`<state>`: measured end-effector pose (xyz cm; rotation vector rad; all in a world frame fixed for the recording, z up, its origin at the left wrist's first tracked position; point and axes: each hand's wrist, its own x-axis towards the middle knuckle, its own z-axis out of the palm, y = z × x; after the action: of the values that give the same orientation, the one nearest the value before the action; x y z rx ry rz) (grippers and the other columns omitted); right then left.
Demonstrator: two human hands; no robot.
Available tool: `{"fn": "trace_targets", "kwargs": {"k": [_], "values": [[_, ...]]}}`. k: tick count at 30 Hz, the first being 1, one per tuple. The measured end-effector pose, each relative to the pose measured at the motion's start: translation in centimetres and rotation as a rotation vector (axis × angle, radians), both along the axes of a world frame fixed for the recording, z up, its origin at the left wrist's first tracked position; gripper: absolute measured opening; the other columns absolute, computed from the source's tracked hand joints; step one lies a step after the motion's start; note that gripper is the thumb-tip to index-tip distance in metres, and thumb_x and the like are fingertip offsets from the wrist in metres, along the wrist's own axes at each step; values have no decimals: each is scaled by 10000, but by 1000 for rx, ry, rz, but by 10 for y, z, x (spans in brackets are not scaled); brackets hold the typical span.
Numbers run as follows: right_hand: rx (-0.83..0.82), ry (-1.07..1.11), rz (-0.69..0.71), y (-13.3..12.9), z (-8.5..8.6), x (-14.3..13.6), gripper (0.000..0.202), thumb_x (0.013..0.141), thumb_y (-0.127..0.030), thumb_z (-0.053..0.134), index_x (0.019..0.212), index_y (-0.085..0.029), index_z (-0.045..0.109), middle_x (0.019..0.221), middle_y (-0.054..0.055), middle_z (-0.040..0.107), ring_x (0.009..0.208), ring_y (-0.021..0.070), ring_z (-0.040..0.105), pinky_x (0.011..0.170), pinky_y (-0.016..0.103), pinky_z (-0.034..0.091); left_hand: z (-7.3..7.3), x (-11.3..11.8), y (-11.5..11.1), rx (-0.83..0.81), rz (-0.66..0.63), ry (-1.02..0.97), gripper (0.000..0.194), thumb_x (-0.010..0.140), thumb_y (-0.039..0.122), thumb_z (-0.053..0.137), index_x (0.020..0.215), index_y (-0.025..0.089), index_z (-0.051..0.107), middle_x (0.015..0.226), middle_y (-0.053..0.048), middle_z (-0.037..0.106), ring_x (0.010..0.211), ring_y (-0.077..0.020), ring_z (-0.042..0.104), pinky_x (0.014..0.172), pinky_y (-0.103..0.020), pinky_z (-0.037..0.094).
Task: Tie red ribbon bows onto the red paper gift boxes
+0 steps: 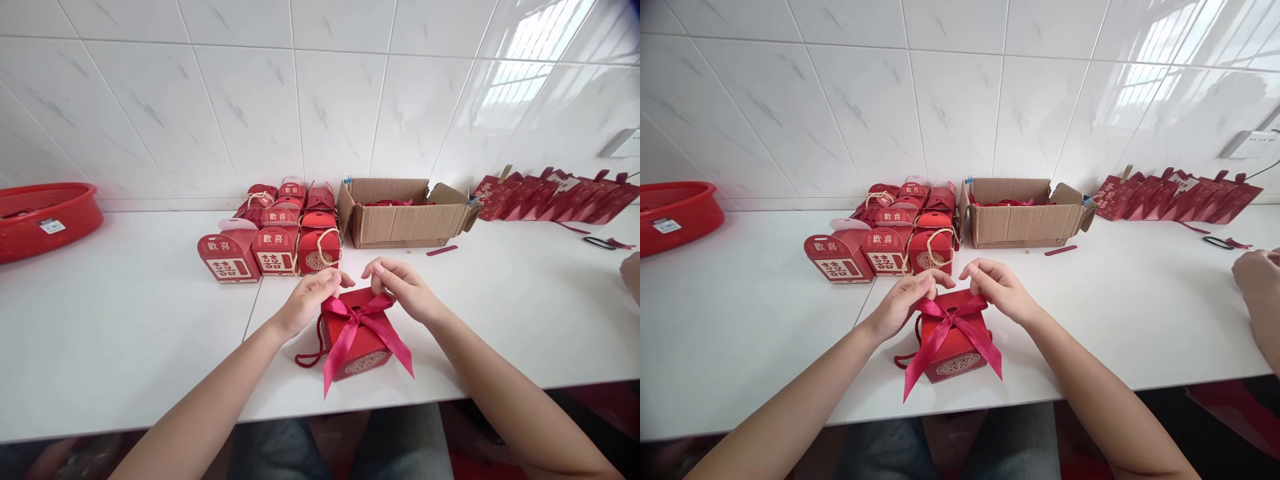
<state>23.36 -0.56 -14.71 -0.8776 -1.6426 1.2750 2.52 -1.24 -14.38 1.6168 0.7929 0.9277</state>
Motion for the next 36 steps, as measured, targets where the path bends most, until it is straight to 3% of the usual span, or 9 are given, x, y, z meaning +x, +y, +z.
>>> {"fn": "trace_targets", "kwargs": {"k": [4, 7, 10, 13, 17, 21, 28, 31, 36], "values": [[81, -74, -79, 1, 2, 0, 391, 910, -514, 438, 807, -183, 619, 683, 1, 554, 477, 80, 369, 476, 253, 322, -2, -1, 2, 21, -7, -4, 444, 913, 457, 395, 583, 176, 488, 1032, -65, 644, 1012, -214, 543, 934, -355, 370], [175, -127, -76, 3, 4, 8, 364, 910, -500, 446, 840, -189, 620, 735, 11, 537, 522, 93, 370, 521, 266, 336, -3, -3, 3, 40, 10, -11, 443, 923, 463, 370, 605, 181, 495, 1097, -61, 628, 1078, -219, 517, 952, -350, 348], [272, -210, 111, 7, 8, 23, 321, 844, -507, 557, 936, -200, 588, 725, -6, 452, 593, 113, 363, 555, 263, 322, -3, -4, 4, 62, 24, -30, 436, 922, 482, 354, 634, 188, 500, 1153, -62, 606, 1115, -225, 496, 978, -350, 331], [282, -350, 295, 11, 13, 36, 334, 747, -447, 693, 917, -202, 544, 730, -18, 407, 643, 118, 351, 576, 253, 311, -4, -4, 4, 54, 9, -41, 449, 917, 505, 345, 635, 187, 490, 1149, -65, 605, 1072, -224, 509, 976, -356, 333], [223, -457, 398, 13, 16, 40, 244, 766, -357, 696, 858, -193, 540, 740, -13, 434, 657, 113, 358, 587, 250, 323, -4, -4, 4, 50, -13, -36, 455, 915, 512, 348, 641, 181, 499, 1121, -71, 604, 1054, -225, 503, 955, -353, 336], [226, -366, 375, 11, 12, 32, 136, 804, -246, 653, 814, -179, 536, 792, -5, 454, 649, 97, 367, 599, 246, 343, 1, -3, 3, 76, -62, -1, 459, 889, 487, 434, 564, 165, 479, 1017, -80, 597, 1081, -235, 491, 960, -339, 331], [59, 111, 396, 7, 0, 17, 146, 816, -180, 639, 811, -183, 493, 918, 20, 472, 713, 95, 467, 605, 229, 400, 5, -4, 1, 7, -100, 22, 309, 810, 277, 517, 537, 164, 427, 1045, -70, 586, 1110, -241, 475, 941, -341, 335], [6, 171, 399, 5, -2, 14, 137, 820, -158, 632, 846, -186, 501, 882, 16, 518, 731, 101, 507, 631, 231, 428, 3, -5, 1, -20, -112, 9, 219, 753, 218, 541, 573, 167, 429, 1101, -59, 588, 1165, -255, 447, 953, -348, 326], [13, 133, 316, 1, -1, 11, 223, 823, -75, 561, 949, -221, 448, 936, 6, 573, 556, 46, 434, 461, 170, 335, 5, -6, 0, -25, -107, 36, 197, 726, 224, 572, 569, 162, 470, 1103, -57, 583, 1124, -256, 470, 983, -368, 285]]}}
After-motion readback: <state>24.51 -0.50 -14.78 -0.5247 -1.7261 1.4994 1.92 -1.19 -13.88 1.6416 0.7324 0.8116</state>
